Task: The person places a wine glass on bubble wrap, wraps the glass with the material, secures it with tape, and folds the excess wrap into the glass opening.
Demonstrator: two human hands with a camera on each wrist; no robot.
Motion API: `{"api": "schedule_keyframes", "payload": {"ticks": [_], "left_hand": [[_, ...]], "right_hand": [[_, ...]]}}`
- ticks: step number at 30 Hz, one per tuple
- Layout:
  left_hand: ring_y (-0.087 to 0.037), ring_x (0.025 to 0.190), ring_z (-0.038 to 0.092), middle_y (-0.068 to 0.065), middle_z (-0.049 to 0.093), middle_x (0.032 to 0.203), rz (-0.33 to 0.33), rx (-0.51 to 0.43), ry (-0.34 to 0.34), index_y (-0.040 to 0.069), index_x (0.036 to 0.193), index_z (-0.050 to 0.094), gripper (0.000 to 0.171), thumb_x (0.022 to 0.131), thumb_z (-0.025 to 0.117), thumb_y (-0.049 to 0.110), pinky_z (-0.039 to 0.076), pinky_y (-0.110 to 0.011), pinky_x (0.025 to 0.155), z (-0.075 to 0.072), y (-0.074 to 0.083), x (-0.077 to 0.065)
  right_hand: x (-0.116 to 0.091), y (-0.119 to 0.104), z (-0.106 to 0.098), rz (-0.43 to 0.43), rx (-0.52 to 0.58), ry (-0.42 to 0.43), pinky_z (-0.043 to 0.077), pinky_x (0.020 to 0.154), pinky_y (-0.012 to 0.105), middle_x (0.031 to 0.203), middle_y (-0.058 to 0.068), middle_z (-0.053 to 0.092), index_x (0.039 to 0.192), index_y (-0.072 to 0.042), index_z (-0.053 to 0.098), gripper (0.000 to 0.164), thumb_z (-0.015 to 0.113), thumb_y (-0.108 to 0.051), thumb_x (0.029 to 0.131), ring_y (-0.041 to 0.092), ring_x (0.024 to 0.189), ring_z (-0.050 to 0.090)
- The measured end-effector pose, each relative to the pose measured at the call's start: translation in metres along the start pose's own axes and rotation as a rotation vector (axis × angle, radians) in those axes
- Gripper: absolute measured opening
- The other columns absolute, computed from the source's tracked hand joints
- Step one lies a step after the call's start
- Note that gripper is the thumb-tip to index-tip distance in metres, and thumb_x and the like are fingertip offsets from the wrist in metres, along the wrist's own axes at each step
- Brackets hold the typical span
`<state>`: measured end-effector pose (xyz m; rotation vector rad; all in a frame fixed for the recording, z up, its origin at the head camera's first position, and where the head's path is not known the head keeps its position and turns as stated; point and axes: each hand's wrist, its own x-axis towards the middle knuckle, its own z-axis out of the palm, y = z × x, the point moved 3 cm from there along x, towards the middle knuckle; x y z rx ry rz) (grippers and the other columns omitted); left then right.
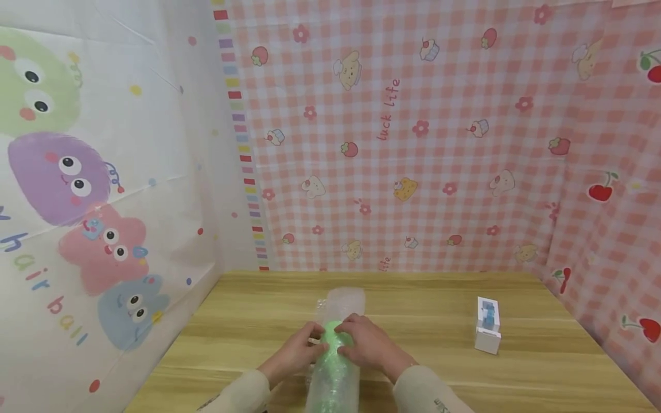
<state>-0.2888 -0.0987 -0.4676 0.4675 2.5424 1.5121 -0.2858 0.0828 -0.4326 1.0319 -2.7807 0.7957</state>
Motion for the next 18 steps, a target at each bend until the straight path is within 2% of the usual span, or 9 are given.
{"api": "schedule_keyframes", "payload": {"ticks": [4,11,15,18], "left_hand": [[-0.038,0.107,0.060,-0.025,0.054,0.125,-0.016,-0.075,-0.011,0.001,0.119,0.051,0.028,0.098,0.063,0.015,0.056,-0.048,0.081,-0.001,-0.004,-0.001],[-0.035,0.106,0.059,-0.023,0.053,0.123,-0.028,-0.199,-0.004,-0.002,0.120,0.050,0.027,0.097,0.060,0.008,0.057,-0.046,0.080,-0.002,-0.013,-0.003],[-0.031,0.101,0.060,-0.021,0.055,0.120,-0.028,-0.221,0.016,-0.002,0.119,0.051,0.026,0.097,0.060,0.006,0.058,-0.044,0.077,-0.001,-0.015,-0.003],[-0.030,0.099,0.061,-0.022,0.055,0.120,-0.028,-0.235,0.029,-0.003,0.119,0.050,0.025,0.097,0.059,0.005,0.057,-0.044,0.077,-0.001,-0.016,-0.002]], "right_hand": [[0.002,-0.004,0.005,-0.003,-0.005,0.032,0.051,0.089,0.050,0.115,0.012,0.057,0.117,-0.001,0.066,0.036,0.077,-0.012,0.086,0.031,0.107,0.057],[0.002,-0.007,0.010,0.102,0.015,0.079,0.052,0.084,0.047,0.113,0.011,0.054,0.115,-0.002,0.063,0.041,0.080,-0.024,0.085,0.027,0.101,0.056],[0.004,-0.004,0.008,0.074,-0.013,0.063,0.052,0.082,0.047,0.109,0.008,0.058,0.111,-0.003,0.067,0.037,0.077,-0.029,0.087,0.026,0.099,0.059],[0.004,-0.001,0.005,0.034,-0.017,0.042,0.053,0.082,0.047,0.109,0.007,0.059,0.113,-0.002,0.069,0.034,0.073,-0.027,0.090,0.026,0.098,0.060]]}}
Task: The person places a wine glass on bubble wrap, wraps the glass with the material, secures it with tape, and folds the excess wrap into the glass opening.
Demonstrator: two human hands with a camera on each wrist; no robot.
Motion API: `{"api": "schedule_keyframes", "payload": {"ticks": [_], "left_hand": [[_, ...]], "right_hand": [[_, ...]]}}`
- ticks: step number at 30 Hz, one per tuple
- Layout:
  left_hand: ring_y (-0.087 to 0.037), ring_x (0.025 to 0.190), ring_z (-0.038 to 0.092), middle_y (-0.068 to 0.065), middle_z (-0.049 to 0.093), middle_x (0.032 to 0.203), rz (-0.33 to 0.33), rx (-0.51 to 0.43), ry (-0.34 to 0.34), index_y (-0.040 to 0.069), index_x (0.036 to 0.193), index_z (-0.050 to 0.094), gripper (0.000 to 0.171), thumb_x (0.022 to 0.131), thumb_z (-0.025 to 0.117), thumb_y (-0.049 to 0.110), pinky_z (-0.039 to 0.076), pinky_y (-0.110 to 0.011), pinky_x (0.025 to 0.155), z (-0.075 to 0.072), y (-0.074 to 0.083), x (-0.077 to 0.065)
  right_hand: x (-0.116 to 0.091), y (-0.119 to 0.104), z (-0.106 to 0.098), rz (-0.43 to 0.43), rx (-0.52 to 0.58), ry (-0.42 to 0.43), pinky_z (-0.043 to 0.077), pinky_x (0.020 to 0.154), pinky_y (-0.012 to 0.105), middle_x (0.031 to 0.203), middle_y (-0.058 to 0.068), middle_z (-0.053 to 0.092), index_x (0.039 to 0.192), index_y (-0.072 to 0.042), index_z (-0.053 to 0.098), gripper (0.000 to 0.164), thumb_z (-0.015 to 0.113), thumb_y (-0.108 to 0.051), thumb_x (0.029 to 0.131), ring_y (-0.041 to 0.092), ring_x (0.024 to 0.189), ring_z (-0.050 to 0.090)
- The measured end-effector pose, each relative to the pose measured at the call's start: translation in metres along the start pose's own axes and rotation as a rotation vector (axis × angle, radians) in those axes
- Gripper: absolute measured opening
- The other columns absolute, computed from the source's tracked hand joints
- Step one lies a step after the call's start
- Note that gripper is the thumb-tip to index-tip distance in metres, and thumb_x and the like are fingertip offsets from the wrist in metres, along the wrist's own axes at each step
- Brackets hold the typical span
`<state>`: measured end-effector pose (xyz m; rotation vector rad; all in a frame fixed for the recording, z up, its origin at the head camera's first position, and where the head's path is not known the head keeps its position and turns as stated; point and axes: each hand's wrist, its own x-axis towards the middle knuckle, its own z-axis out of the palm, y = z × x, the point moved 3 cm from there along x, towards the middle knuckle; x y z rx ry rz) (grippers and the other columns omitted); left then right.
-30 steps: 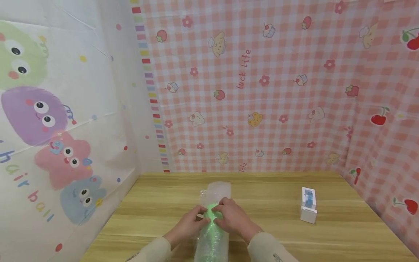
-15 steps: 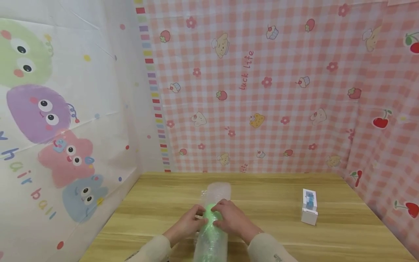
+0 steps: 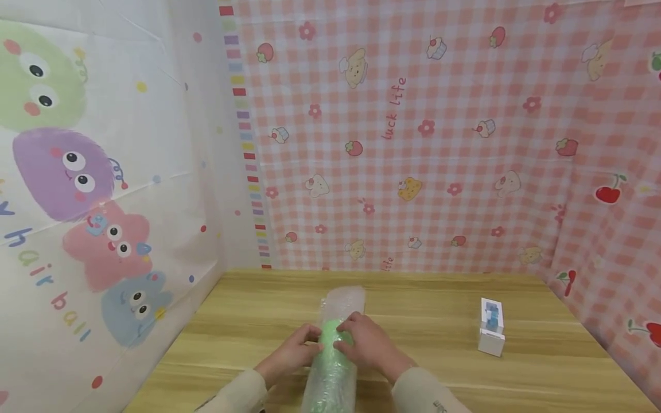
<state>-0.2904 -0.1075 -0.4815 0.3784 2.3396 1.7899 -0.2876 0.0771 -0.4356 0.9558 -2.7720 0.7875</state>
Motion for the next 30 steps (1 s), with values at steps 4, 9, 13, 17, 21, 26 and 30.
{"api": "schedule_keyframes", "payload": {"ticks": [4,9,13,17,21,26,30], "left_hand": [[-0.031,0.100,0.061,-0.023,0.055,0.121,-0.005,-0.011,0.005,-0.003,0.119,0.050,0.024,0.097,0.058,0.004,0.057,-0.045,0.078,0.002,0.000,0.002],[-0.034,0.104,0.060,-0.025,0.055,0.122,-0.026,-0.034,0.005,-0.003,0.119,0.048,0.024,0.097,0.056,0.004,0.057,-0.046,0.080,0.005,-0.001,0.002],[-0.032,0.103,0.060,-0.023,0.056,0.119,-0.041,-0.084,-0.006,-0.003,0.119,0.046,0.024,0.097,0.055,0.002,0.056,-0.047,0.083,0.010,-0.005,0.002],[-0.028,0.103,0.060,-0.019,0.057,0.118,-0.065,-0.132,-0.020,0.000,0.121,0.045,0.026,0.098,0.055,0.004,0.055,-0.046,0.085,0.015,-0.011,0.003],[-0.029,0.105,0.059,-0.018,0.056,0.119,-0.076,-0.141,-0.005,-0.001,0.125,0.045,0.029,0.098,0.055,0.006,0.055,-0.046,0.086,0.018,-0.013,0.003],[-0.033,0.106,0.058,-0.021,0.050,0.122,-0.015,-0.052,0.031,-0.001,0.127,0.046,0.033,0.097,0.057,0.006,0.055,-0.047,0.083,0.019,-0.007,0.003],[-0.028,0.101,0.058,-0.019,0.050,0.125,0.032,0.009,0.031,0.001,0.128,0.050,0.033,0.096,0.059,0.006,0.054,-0.043,0.079,0.020,-0.002,0.002]], "right_hand": [[-0.002,0.003,-0.004,-0.020,0.025,-0.014,0.052,0.085,0.049,0.110,0.007,0.059,0.117,-0.001,0.068,0.035,0.073,-0.022,0.090,0.028,0.101,0.060],[-0.006,0.004,-0.003,0.002,0.053,0.013,0.051,0.090,0.052,0.114,0.008,0.061,0.117,0.000,0.064,0.038,0.075,-0.023,0.088,0.031,0.106,0.060],[-0.009,0.003,-0.002,-0.008,0.016,0.052,0.052,0.087,0.049,0.110,0.007,0.061,0.110,-0.002,0.067,0.032,0.077,-0.022,0.086,0.029,0.102,0.061],[-0.011,0.003,-0.002,-0.030,-0.038,0.063,0.053,0.083,0.045,0.108,0.005,0.060,0.108,-0.002,0.070,0.030,0.077,-0.021,0.086,0.025,0.099,0.060],[-0.012,0.004,-0.004,-0.038,-0.079,0.064,0.053,0.082,0.045,0.110,0.005,0.059,0.108,-0.002,0.071,0.030,0.077,-0.022,0.086,0.025,0.099,0.059],[-0.011,0.006,-0.005,-0.044,-0.093,0.059,0.052,0.086,0.046,0.109,0.006,0.061,0.107,-0.004,0.070,0.029,0.077,-0.023,0.086,0.027,0.100,0.059],[-0.014,0.009,-0.008,-0.024,-0.057,0.045,0.050,0.090,0.050,0.110,0.007,0.062,0.107,-0.004,0.068,0.029,0.077,-0.023,0.086,0.030,0.103,0.060]]}}
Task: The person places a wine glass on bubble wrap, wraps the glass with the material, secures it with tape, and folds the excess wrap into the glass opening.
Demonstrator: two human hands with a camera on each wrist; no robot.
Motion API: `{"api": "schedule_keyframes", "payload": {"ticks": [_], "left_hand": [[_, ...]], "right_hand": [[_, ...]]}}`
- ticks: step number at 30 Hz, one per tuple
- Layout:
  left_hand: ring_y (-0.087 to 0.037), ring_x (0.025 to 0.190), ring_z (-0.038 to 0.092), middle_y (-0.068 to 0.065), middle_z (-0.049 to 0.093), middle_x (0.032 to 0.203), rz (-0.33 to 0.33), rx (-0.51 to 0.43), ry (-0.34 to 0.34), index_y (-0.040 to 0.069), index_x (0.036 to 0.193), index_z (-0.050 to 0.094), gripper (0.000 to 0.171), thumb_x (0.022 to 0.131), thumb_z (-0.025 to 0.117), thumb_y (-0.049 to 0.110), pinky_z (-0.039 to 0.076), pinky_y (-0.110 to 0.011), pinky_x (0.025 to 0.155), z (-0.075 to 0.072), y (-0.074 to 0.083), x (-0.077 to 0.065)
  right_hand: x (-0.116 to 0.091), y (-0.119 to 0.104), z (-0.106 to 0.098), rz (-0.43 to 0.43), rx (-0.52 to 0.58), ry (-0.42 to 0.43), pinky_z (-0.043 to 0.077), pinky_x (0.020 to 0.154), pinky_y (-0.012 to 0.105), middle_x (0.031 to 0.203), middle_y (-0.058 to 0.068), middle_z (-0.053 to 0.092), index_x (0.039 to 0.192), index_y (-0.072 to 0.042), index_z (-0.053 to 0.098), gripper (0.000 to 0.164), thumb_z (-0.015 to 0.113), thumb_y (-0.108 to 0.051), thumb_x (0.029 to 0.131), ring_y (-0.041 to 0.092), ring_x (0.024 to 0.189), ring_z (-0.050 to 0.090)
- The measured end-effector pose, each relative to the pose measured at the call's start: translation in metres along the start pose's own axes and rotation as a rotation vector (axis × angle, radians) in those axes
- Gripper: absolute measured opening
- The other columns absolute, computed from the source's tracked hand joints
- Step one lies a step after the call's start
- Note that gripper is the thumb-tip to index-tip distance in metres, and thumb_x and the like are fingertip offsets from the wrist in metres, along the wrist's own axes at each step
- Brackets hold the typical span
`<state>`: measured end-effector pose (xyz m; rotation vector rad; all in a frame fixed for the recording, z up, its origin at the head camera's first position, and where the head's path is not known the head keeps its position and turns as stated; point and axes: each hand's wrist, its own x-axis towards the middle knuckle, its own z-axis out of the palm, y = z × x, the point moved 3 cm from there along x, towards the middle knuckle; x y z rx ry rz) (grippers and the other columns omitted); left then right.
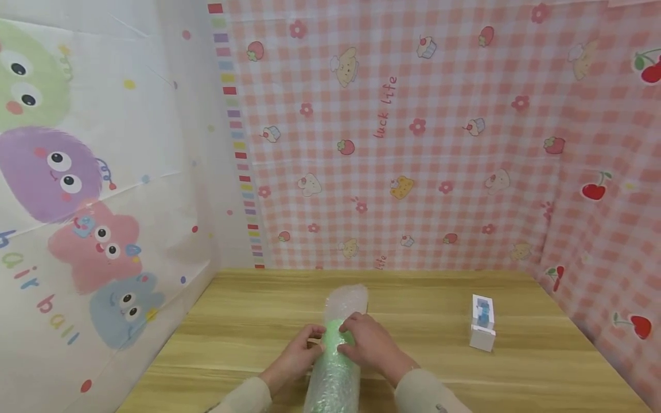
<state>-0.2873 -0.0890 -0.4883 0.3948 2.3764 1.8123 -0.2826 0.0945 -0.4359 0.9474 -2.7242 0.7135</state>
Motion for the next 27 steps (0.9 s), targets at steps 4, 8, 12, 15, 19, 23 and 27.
{"api": "schedule_keyframes", "payload": {"ticks": [4,8,12,15,19,23,27], "left_hand": [[-0.026,0.097,0.060,-0.018,0.056,0.120,0.005,-0.014,-0.008,-0.002,0.124,0.056,0.031,0.095,0.061,0.004,0.057,-0.041,0.076,-0.003,0.002,0.001],[-0.028,0.098,0.063,-0.021,0.059,0.117,-0.003,-0.045,-0.007,-0.005,0.123,0.057,0.030,0.094,0.061,0.005,0.058,-0.042,0.074,-0.003,0.001,0.002],[-0.029,0.099,0.064,-0.022,0.059,0.123,-0.043,-0.055,-0.010,-0.002,0.127,0.056,0.034,0.097,0.061,0.014,0.058,-0.045,0.076,-0.004,0.001,0.000],[-0.030,0.101,0.064,-0.024,0.058,0.126,-0.056,-0.060,-0.013,-0.002,0.130,0.055,0.038,0.099,0.062,0.019,0.057,-0.047,0.077,-0.003,-0.001,-0.001],[-0.031,0.102,0.063,-0.023,0.060,0.124,-0.045,-0.053,0.001,-0.002,0.129,0.056,0.038,0.098,0.064,0.019,0.057,-0.044,0.074,-0.002,-0.001,0.000],[-0.027,0.098,0.063,-0.019,0.061,0.118,-0.021,-0.065,0.033,-0.003,0.126,0.058,0.035,0.096,0.066,0.012,0.057,-0.039,0.072,0.001,-0.003,-0.001],[-0.024,0.093,0.061,-0.018,0.061,0.113,0.015,-0.058,0.054,-0.006,0.125,0.059,0.034,0.095,0.066,0.010,0.057,-0.039,0.072,0.003,-0.003,-0.001]], "right_hand": [[-0.001,-0.001,-0.001,-0.005,-0.003,-0.004,0.050,0.090,0.050,0.110,0.007,0.063,0.109,-0.004,0.068,0.029,0.075,-0.023,0.088,0.030,0.105,0.060],[-0.002,-0.003,-0.002,-0.024,-0.006,-0.009,0.050,0.092,0.051,0.113,0.009,0.064,0.112,-0.002,0.069,0.029,0.072,-0.022,0.091,0.031,0.107,0.060],[-0.002,0.000,-0.001,0.001,0.040,-0.038,0.049,0.093,0.052,0.117,0.010,0.063,0.116,-0.001,0.069,0.030,0.069,-0.021,0.093,0.032,0.110,0.059],[-0.002,0.003,0.000,0.017,0.065,-0.056,0.049,0.093,0.052,0.119,0.010,0.062,0.118,0.000,0.068,0.031,0.068,-0.020,0.094,0.033,0.111,0.059],[-0.002,0.007,-0.001,0.017,0.082,-0.058,0.049,0.092,0.052,0.117,0.009,0.062,0.118,0.000,0.069,0.031,0.070,-0.020,0.093,0.031,0.109,0.059],[-0.002,0.007,-0.001,0.019,0.093,-0.057,0.050,0.090,0.051,0.113,0.007,0.062,0.115,-0.001,0.070,0.031,0.073,-0.020,0.091,0.029,0.106,0.060],[-0.001,0.007,0.001,0.027,0.088,-0.042,0.051,0.089,0.049,0.112,0.006,0.060,0.114,-0.001,0.070,0.030,0.074,-0.019,0.090,0.028,0.104,0.059]]}}
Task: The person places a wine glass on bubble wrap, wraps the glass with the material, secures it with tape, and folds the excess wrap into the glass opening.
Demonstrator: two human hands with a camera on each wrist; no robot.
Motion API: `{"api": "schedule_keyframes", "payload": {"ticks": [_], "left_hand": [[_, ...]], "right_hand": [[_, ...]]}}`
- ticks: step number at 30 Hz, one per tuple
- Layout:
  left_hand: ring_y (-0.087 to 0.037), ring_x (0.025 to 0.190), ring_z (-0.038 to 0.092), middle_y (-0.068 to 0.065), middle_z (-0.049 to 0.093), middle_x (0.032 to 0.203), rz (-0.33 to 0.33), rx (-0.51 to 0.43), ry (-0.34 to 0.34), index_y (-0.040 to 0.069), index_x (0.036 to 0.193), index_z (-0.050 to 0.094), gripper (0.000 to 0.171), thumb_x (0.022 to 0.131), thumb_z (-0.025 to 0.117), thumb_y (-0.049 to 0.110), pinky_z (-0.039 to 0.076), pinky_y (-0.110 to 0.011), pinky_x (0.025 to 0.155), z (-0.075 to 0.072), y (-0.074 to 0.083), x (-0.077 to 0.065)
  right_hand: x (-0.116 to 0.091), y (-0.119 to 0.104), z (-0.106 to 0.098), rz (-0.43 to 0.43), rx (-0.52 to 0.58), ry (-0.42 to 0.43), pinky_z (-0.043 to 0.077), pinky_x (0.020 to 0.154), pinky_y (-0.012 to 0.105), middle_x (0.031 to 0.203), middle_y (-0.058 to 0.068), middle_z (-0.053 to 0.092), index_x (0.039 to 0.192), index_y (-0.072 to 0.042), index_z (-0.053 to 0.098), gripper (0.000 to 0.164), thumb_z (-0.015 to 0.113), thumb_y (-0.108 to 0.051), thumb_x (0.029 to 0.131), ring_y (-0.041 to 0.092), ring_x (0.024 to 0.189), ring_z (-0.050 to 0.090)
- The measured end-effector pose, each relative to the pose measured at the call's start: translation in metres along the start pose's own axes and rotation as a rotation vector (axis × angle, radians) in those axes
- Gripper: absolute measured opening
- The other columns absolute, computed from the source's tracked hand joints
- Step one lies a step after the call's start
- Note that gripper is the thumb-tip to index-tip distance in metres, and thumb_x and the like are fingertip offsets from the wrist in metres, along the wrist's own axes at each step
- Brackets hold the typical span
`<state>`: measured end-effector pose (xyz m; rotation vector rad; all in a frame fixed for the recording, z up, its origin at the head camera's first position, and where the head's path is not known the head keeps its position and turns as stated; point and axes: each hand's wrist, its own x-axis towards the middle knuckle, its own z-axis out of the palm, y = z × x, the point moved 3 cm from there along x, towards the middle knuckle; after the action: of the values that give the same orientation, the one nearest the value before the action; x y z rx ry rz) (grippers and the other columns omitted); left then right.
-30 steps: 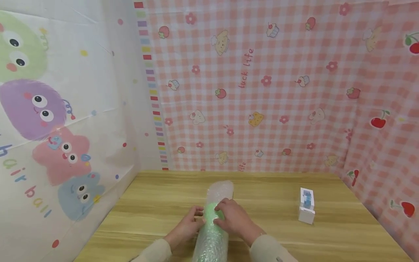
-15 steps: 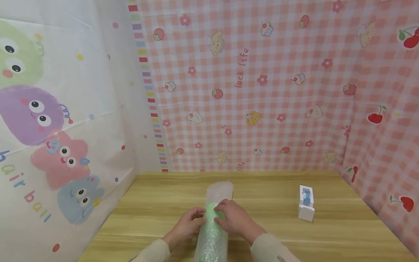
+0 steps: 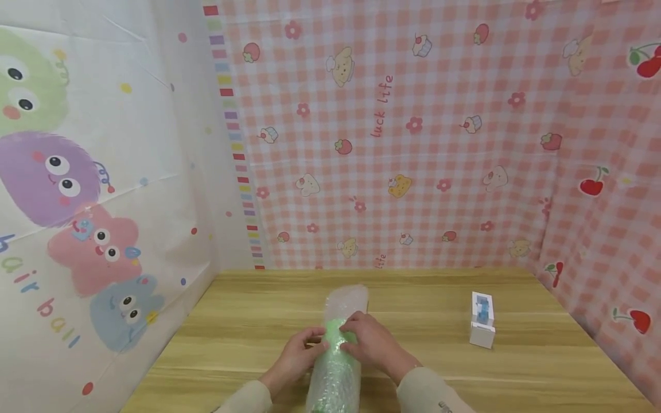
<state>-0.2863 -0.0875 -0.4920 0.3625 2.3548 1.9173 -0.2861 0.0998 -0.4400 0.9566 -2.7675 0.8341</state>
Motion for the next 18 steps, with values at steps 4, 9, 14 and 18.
{"api": "schedule_keyframes", "payload": {"ticks": [4,9,14,18], "left_hand": [[-0.024,0.092,0.061,-0.020,0.062,0.112,0.038,0.017,0.006,-0.007,0.124,0.059,0.033,0.096,0.064,0.009,0.057,-0.039,0.072,0.001,-0.002,0.000],[-0.024,0.093,0.061,-0.018,0.063,0.109,0.012,-0.006,0.010,-0.006,0.125,0.057,0.031,0.098,0.061,0.008,0.056,-0.039,0.072,0.003,-0.009,0.000],[-0.031,0.102,0.060,-0.019,0.059,0.113,-0.017,-0.014,0.027,-0.004,0.127,0.057,0.035,0.097,0.064,0.014,0.055,-0.044,0.080,0.008,-0.006,0.001],[-0.030,0.099,0.060,-0.022,0.056,0.115,-0.059,-0.027,0.040,0.001,0.127,0.058,0.036,0.095,0.067,0.017,0.055,-0.042,0.077,0.009,0.000,0.001]], "right_hand": [[-0.001,-0.002,0.002,-0.010,-0.026,0.013,0.052,0.087,0.048,0.114,0.007,0.059,0.115,-0.001,0.070,0.030,0.073,-0.019,0.090,0.028,0.104,0.059],[-0.004,-0.004,0.003,-0.046,-0.048,0.033,0.052,0.088,0.048,0.114,0.008,0.060,0.115,0.000,0.069,0.031,0.073,-0.019,0.091,0.028,0.105,0.059],[-0.009,0.000,0.001,-0.015,-0.007,0.063,0.052,0.087,0.049,0.112,0.007,0.060,0.114,-0.001,0.068,0.031,0.073,-0.019,0.090,0.028,0.103,0.059],[-0.012,0.004,0.000,0.001,0.026,0.076,0.051,0.087,0.049,0.112,0.006,0.059,0.114,-0.002,0.068,0.030,0.073,-0.020,0.090,0.027,0.103,0.059]]}}
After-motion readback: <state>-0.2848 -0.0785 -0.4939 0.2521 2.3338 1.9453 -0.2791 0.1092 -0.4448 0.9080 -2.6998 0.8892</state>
